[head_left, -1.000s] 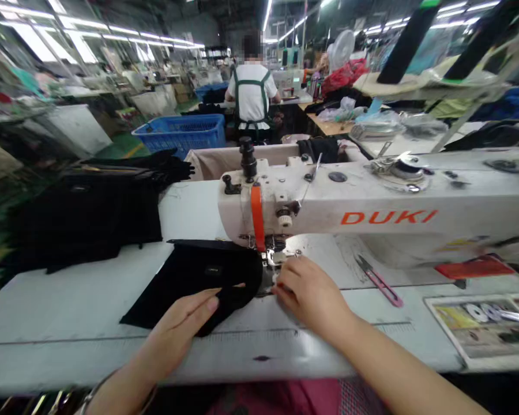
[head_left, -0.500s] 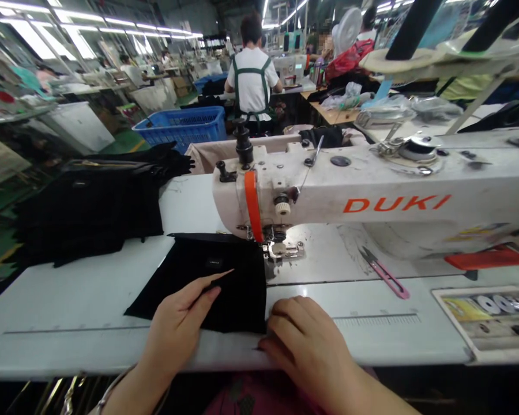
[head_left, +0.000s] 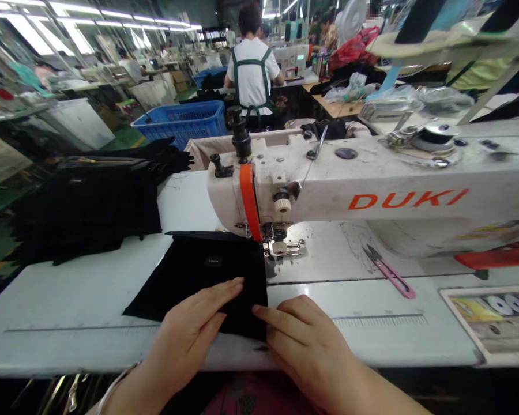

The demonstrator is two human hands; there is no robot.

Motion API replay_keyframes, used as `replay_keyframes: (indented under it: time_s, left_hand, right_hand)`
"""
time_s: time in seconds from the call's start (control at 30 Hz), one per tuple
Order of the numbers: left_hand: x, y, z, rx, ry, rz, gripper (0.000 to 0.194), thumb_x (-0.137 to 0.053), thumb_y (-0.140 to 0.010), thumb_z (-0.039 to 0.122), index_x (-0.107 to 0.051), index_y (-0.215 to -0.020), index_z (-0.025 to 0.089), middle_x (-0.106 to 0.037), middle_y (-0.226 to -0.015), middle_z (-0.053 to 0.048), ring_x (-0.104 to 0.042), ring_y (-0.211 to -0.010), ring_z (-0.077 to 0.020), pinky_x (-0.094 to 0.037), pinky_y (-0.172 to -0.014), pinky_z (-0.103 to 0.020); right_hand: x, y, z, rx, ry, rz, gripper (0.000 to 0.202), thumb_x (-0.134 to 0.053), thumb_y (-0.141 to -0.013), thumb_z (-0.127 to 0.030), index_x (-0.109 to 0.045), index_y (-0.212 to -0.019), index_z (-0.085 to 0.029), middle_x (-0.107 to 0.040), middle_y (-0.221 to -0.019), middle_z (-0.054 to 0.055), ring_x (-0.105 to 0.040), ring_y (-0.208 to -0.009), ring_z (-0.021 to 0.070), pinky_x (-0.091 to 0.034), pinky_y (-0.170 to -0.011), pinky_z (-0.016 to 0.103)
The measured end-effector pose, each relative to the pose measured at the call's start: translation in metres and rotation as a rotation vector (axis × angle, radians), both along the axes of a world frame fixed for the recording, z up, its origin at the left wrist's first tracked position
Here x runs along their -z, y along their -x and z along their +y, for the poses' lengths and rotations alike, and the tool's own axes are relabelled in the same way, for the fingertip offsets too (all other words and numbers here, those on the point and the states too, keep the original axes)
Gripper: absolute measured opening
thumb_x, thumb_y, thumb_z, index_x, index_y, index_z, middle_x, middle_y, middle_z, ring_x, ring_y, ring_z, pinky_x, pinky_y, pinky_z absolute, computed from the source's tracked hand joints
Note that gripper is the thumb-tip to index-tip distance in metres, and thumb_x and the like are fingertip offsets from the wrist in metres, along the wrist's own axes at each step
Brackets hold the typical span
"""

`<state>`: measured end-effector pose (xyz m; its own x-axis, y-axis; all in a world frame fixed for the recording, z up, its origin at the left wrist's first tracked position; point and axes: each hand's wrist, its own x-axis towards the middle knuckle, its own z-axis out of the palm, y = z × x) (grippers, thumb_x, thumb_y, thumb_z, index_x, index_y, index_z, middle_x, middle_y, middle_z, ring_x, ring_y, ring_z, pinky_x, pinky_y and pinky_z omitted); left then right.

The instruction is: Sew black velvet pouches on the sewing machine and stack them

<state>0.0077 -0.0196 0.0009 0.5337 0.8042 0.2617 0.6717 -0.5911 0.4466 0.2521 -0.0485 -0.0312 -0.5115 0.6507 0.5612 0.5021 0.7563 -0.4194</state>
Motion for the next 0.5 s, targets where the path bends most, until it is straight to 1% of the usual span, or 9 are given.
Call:
replay_keyframes:
  time_s: [0.1,0.2,0.3,0.4,0.43,0.5]
  left_hand:
    - [0.002,-0.005,-0.003,0.164,-0.114,0.11,0.044,-0.041,-0.094,0.007,-0.052,-0.136,0.016,-0.058,-0.139,-0.007,-0.053,-0.129,-0.0174,-0.048,-0.108,-0.033]
    - [0.004,-0.013,-0.004,0.263,-0.173,0.239,0.043,-0.038,-0.093,0.003,-0.054,-0.132,0.011,-0.059,-0.136,-0.009,-0.053,-0.128,-0.0199,-0.047,-0.109,-0.036]
    - [0.005,-0.019,-0.003,0.299,-0.171,0.339,0.043,-0.037,-0.092,0.002,-0.056,-0.13,0.01,-0.06,-0.132,-0.011,-0.055,-0.122,-0.0228,-0.049,-0.107,-0.041]
    - [0.003,-0.021,-0.001,0.301,-0.177,0.344,0.046,-0.036,-0.092,0.001,-0.054,-0.133,0.011,-0.06,-0.132,-0.011,-0.056,-0.118,-0.0233,-0.05,-0.103,-0.043]
    - [0.002,-0.02,-0.001,0.3,-0.179,0.336,0.047,-0.036,-0.093,0.0,-0.052,-0.135,0.012,-0.058,-0.134,-0.011,-0.055,-0.118,-0.0233,-0.05,-0.103,-0.043]
    - [0.0,-0.02,0.0,0.315,-0.172,0.331,0.049,-0.035,-0.094,0.0,-0.048,-0.14,0.011,-0.052,-0.142,-0.012,-0.05,-0.126,-0.0244,-0.049,-0.106,-0.043]
  right_hand:
    - [0.003,0.001,0.001,-0.024,0.051,0.022,0.02,-0.048,-0.099,-0.012,-0.06,-0.084,-0.017,-0.07,-0.107,0.002,-0.057,-0.087,0.017,-0.047,-0.077,0.032]
    - [0.003,0.002,-0.001,0.004,0.124,0.016,0.021,-0.046,-0.1,-0.013,-0.059,-0.085,-0.017,-0.069,-0.093,0.002,-0.057,-0.082,0.0159,-0.047,-0.074,0.031]
    - [0.002,0.002,-0.004,0.023,0.145,0.032,0.019,-0.046,-0.101,-0.016,-0.063,-0.092,-0.016,-0.069,-0.093,0.003,-0.057,-0.082,0.0158,-0.048,-0.074,0.029]
    - [0.005,0.002,-0.007,0.02,0.118,0.057,0.014,-0.05,-0.1,-0.017,-0.064,-0.099,-0.016,-0.07,-0.099,0.003,-0.058,-0.087,0.0161,-0.049,-0.076,0.029]
    - [0.006,0.002,-0.007,0.025,0.113,0.06,0.013,-0.051,-0.099,-0.017,-0.064,-0.1,-0.016,-0.07,-0.1,0.003,-0.058,-0.087,0.0163,-0.05,-0.076,0.03]
    - [0.009,0.003,-0.008,0.033,0.104,0.056,0.013,-0.051,-0.099,-0.017,-0.064,-0.098,-0.017,-0.07,-0.102,0.003,-0.059,-0.088,0.0169,-0.049,-0.074,0.031]
